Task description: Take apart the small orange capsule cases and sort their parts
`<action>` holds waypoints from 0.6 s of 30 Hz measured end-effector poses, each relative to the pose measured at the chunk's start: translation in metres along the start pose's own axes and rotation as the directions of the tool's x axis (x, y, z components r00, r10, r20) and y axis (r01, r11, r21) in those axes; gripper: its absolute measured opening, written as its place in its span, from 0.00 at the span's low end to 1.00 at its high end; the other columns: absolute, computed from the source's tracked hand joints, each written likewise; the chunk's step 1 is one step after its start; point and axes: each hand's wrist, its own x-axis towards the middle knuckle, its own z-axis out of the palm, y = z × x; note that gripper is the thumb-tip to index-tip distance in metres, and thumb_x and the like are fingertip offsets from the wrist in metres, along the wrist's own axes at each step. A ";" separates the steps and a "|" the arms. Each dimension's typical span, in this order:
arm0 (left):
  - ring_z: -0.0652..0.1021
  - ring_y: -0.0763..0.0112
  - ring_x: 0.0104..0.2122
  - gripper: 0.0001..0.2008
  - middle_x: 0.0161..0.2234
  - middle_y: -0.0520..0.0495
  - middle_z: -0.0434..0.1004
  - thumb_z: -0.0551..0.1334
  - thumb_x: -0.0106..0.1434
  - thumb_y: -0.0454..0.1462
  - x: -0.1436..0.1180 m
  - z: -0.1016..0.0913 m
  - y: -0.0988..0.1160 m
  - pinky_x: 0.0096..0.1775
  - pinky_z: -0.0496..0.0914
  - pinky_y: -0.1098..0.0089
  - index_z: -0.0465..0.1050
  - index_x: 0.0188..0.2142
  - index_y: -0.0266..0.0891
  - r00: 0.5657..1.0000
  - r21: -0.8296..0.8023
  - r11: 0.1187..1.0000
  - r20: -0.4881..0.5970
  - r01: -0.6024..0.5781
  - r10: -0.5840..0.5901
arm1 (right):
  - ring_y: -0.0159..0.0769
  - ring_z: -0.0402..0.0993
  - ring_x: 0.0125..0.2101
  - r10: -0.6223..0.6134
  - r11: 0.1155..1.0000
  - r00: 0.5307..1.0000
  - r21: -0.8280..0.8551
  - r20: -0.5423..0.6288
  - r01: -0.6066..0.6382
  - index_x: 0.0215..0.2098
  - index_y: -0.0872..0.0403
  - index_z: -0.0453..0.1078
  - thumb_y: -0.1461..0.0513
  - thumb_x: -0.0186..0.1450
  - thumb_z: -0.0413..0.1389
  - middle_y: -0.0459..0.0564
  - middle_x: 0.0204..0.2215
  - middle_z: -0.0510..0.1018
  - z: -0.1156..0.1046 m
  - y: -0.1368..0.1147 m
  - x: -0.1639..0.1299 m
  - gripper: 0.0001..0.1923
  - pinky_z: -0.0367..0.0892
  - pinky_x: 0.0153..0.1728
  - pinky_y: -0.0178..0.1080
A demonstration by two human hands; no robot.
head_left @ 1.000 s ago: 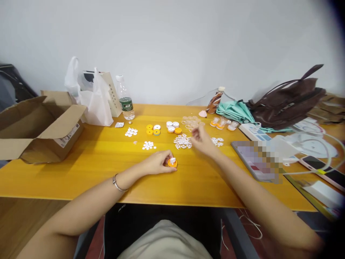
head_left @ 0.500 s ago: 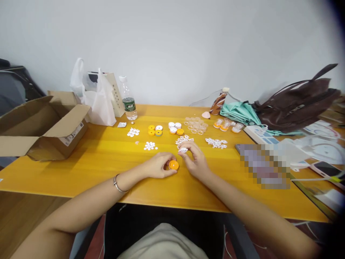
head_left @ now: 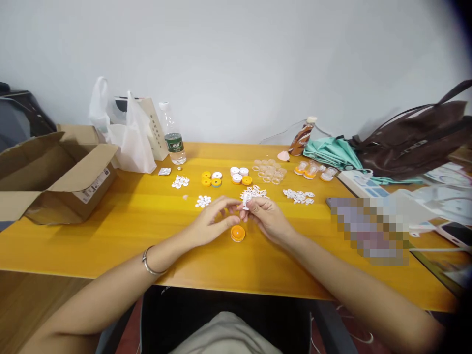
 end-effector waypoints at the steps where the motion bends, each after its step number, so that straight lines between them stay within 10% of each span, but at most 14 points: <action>1: 0.71 0.68 0.39 0.16 0.37 0.46 0.68 0.55 0.63 0.45 0.000 0.001 0.003 0.42 0.66 0.68 0.67 0.46 0.39 0.999 -0.082 0.997 -0.052 -0.009 0.005 | 0.26 0.67 0.21 -0.008 1.000 1.000 -0.026 0.011 0.009 0.22 0.56 0.71 0.51 0.56 0.58 0.45 0.20 0.73 0.002 0.000 -0.002 0.17 0.63 0.26 0.31; 8: 0.73 0.72 0.33 0.10 0.32 0.48 0.68 0.61 0.59 0.41 0.001 0.009 0.007 0.38 0.70 0.69 0.74 0.38 0.39 0.987 -0.318 0.948 -0.154 0.001 -0.053 | 0.28 0.68 0.21 0.003 0.979 0.999 -0.202 0.046 0.006 0.20 0.55 0.70 0.48 0.57 0.56 0.44 0.18 0.72 0.007 0.003 -0.007 0.20 0.64 0.27 0.33; 18: 0.76 0.71 0.35 0.12 0.36 0.46 0.77 0.60 0.59 0.40 -0.004 0.011 -0.009 0.42 0.71 0.69 0.71 0.41 0.37 0.984 0.042 0.998 -0.174 0.039 -0.031 | 0.28 0.70 0.27 -0.205 0.932 0.968 -0.330 -0.145 0.148 0.31 0.53 0.68 0.57 0.52 0.63 0.44 0.26 0.73 0.002 0.009 -0.012 0.11 0.67 0.33 0.35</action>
